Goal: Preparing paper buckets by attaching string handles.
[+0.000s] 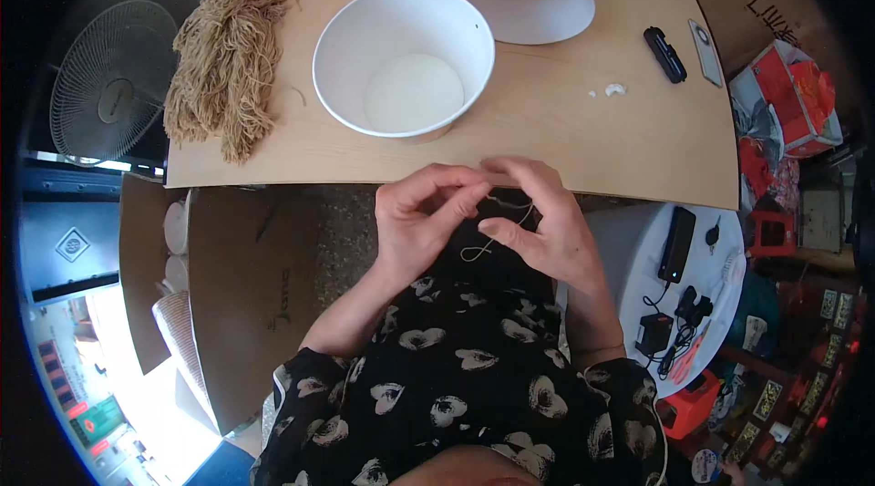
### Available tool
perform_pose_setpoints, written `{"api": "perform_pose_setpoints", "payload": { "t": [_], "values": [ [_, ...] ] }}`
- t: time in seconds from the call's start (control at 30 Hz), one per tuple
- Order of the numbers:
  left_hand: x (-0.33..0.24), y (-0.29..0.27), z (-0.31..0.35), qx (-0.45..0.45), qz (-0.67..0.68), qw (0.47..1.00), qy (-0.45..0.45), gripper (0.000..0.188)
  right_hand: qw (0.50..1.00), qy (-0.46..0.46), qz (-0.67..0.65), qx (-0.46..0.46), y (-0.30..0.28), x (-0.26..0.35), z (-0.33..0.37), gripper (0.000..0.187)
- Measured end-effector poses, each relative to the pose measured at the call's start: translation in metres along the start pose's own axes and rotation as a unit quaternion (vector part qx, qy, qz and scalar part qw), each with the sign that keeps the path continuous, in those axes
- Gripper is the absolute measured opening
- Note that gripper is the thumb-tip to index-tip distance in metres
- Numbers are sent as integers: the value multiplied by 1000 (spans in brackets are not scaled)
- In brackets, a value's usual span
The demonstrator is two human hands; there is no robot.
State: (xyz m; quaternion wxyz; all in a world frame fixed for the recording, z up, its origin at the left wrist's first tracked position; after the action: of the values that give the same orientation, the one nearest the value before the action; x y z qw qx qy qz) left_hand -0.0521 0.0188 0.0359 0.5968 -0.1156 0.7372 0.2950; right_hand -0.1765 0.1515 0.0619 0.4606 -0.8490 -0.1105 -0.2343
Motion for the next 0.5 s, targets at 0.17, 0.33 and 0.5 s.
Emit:
{"api": "perform_pose_setpoints", "payload": {
  "t": [0.17, 0.33, 0.5],
  "values": [
    [-2, 1, -3, 27, -2, 999, 19, 15, 900, 233, -369, 10, 15, -2, 9, 27],
    [-17, -3, -10, 47, -153, 983, 87, 16, 895, 216, -380, -84, 20, -2, 18, 10],
    [-56, 25, -38, -27, -537, 765, 355, 32, 887, 265, -343, -156, 9, -4, 18, 11]
  ]
}}
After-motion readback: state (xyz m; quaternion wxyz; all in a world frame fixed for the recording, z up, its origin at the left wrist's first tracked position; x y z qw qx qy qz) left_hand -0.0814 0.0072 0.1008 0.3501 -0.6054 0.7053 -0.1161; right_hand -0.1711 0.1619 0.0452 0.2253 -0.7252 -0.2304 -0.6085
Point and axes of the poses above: each hand's wrist, its own z-axis away from the middle knuckle, its own y-axis out of the palm, x = y × z, the point moved 1 cm from there along -z, towards the middle knuckle, and after that the axes turned 6 degrees about z, right-handed, at the moved point
